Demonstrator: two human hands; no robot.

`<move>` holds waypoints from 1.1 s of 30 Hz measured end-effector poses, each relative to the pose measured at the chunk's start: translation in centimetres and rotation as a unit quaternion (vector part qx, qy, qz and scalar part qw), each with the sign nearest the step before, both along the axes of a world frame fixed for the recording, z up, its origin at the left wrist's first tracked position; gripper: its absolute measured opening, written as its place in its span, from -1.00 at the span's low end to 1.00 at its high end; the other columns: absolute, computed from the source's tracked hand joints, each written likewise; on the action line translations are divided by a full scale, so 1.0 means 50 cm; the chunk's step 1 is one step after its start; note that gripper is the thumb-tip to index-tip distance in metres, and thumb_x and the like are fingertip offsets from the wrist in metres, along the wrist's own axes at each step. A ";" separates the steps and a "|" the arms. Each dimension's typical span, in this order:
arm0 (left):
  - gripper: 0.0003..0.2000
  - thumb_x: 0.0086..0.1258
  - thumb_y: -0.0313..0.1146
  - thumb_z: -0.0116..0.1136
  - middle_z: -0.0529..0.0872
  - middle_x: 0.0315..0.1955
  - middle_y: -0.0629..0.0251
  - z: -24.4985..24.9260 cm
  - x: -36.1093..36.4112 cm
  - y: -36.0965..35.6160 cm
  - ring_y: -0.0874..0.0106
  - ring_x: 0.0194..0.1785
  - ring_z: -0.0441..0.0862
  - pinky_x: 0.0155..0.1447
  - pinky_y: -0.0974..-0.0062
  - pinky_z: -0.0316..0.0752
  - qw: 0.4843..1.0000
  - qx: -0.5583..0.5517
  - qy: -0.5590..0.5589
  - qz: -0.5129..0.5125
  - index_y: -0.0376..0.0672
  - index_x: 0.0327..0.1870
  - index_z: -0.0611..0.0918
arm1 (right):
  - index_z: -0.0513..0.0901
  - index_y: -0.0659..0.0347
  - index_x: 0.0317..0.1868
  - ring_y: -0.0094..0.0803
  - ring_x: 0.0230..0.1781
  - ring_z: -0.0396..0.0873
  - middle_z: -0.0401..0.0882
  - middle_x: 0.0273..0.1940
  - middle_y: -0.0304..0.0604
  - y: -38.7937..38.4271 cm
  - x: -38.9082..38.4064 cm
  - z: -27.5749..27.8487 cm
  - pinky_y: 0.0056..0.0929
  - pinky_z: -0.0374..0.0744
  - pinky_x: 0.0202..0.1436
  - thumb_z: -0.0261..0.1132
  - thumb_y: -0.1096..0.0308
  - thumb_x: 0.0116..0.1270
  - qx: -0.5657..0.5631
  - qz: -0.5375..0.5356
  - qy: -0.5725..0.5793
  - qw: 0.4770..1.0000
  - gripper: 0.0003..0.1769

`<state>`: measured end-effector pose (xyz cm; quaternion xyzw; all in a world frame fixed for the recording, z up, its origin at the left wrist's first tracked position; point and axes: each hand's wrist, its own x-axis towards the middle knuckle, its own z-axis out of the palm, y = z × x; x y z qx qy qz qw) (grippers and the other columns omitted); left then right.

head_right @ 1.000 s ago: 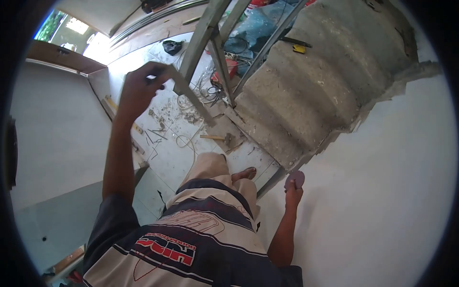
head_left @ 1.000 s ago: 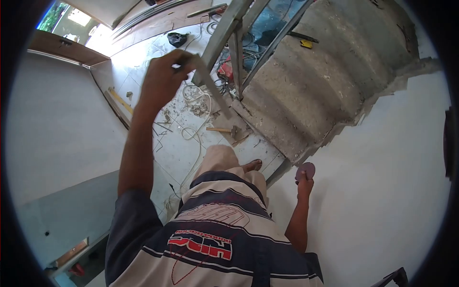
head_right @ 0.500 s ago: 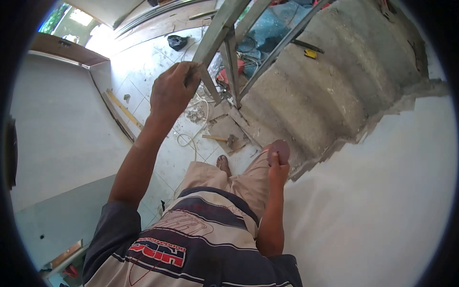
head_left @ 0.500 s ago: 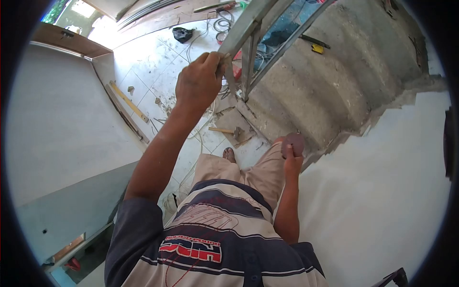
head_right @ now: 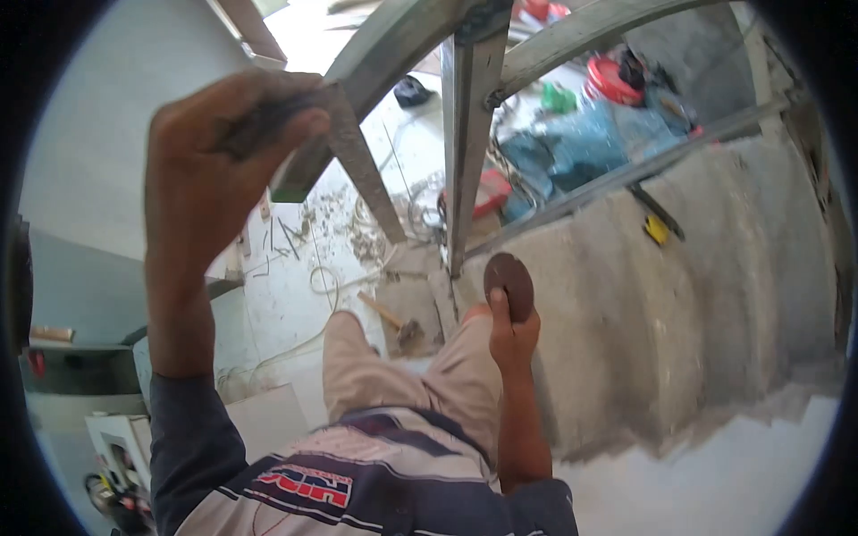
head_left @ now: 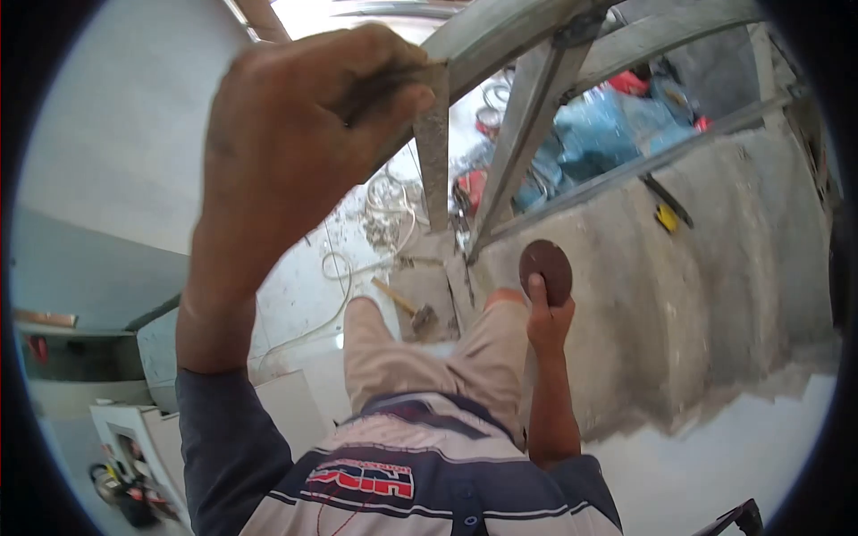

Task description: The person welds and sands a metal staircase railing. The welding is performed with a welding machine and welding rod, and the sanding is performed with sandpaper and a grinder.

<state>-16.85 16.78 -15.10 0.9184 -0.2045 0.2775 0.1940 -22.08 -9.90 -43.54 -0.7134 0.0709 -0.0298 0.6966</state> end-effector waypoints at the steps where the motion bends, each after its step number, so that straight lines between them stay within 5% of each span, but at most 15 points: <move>1: -0.79 0.27 -0.49 0.40 0.81 -0.31 0.25 -0.008 0.000 -0.004 0.55 -0.27 0.74 -0.15 0.59 0.63 1.000 0.002 -0.020 0.006 -0.26 -0.09 0.73 | 0.64 0.43 0.08 -0.42 -0.05 0.61 0.69 -0.05 -0.15 -0.011 0.024 -0.032 -0.43 0.54 0.06 0.34 0.20 0.43 0.028 -0.007 -0.039 0.999 -0.57; 4: -0.80 0.30 -0.44 0.38 0.81 -0.27 0.23 -0.027 -0.006 -0.012 0.53 -0.24 0.75 -0.08 0.54 0.63 0.991 0.073 -0.094 0.062 -0.24 -0.08 0.73 | 0.60 0.41 0.16 -0.35 0.01 0.62 0.67 0.04 -0.11 -0.032 0.073 -0.118 -0.37 0.56 0.11 0.36 0.21 0.41 0.081 0.005 -0.123 0.989 -0.53; 7: -0.84 0.33 -0.41 0.36 0.80 -0.31 0.21 -0.018 -0.029 -0.056 0.47 -0.25 0.74 -0.04 0.51 0.62 0.994 0.049 -0.056 0.075 -0.20 -0.12 0.76 | 0.60 0.40 0.16 -0.33 0.03 0.62 0.67 0.04 -0.10 -0.048 0.101 -0.201 -0.37 0.56 0.12 0.38 0.21 0.39 0.134 0.016 -0.093 0.987 -0.52; 10: -0.88 0.30 -0.46 0.34 0.80 -0.38 0.24 -0.004 -0.027 -0.074 0.47 -0.30 0.72 -0.09 0.52 0.59 0.993 -0.066 0.006 0.093 -0.19 -0.19 0.79 | 0.60 0.40 0.15 -0.34 0.03 0.63 0.67 0.05 -0.09 -0.051 0.081 -0.203 -0.37 0.56 0.12 0.39 0.21 0.37 0.137 0.047 -0.037 0.989 -0.51; 11: -0.79 0.36 -0.35 0.34 0.80 -0.24 0.21 -0.018 -0.015 -0.036 0.45 -0.16 0.74 0.07 0.44 0.62 0.998 0.026 -0.013 0.063 -0.24 -0.07 0.73 | 0.60 0.40 0.15 -0.35 0.03 0.63 0.67 0.04 -0.09 -0.056 0.072 -0.200 -0.38 0.56 0.12 0.40 0.21 0.37 0.147 0.083 -0.030 0.985 -0.52; 16: -0.84 0.33 -0.40 0.34 0.80 -0.30 0.22 -0.005 -0.016 -0.081 0.43 -0.22 0.73 0.02 0.46 0.60 0.995 -0.037 -0.003 0.097 -0.23 -0.13 0.76 | 0.62 0.39 0.11 -0.40 0.00 0.64 0.69 0.00 -0.13 -0.105 0.047 -0.208 -0.41 0.56 0.10 0.39 0.24 0.37 0.134 0.192 -0.010 0.972 -0.56; 18: -0.89 0.29 -0.46 0.34 0.80 -0.37 0.26 0.004 -0.022 -0.102 0.49 -0.30 0.71 -0.09 0.49 0.59 0.989 -0.094 -0.003 0.111 -0.22 -0.20 0.79 | 0.62 0.39 0.10 -0.41 -0.02 0.64 0.70 -0.02 -0.13 -0.125 0.037 -0.209 -0.42 0.56 0.08 0.39 0.25 0.37 0.131 0.190 -0.014 0.973 -0.58; 24: -0.88 0.30 -0.47 0.34 0.81 -0.35 0.22 0.022 -0.027 -0.129 0.48 -0.28 0.72 -0.06 0.44 0.60 0.984 -0.022 0.000 0.175 -0.28 -0.21 0.78 | 0.63 0.41 0.08 -0.40 -0.06 0.66 0.70 -0.04 -0.10 -0.174 0.029 -0.239 -0.42 0.59 0.03 0.38 0.26 0.38 0.114 0.154 -0.014 0.981 -0.59; 33: -0.83 0.32 -0.48 0.32 0.80 -0.24 0.21 0.023 -0.028 -0.084 0.44 -0.18 0.72 0.04 0.44 0.59 0.988 -0.095 0.070 0.096 -0.28 -0.10 0.74 | 0.60 0.44 0.10 -0.35 -0.05 0.67 0.69 -0.03 -0.06 -0.212 0.016 -0.283 -0.39 0.60 0.06 0.40 0.25 0.36 0.101 0.127 0.011 0.987 -0.55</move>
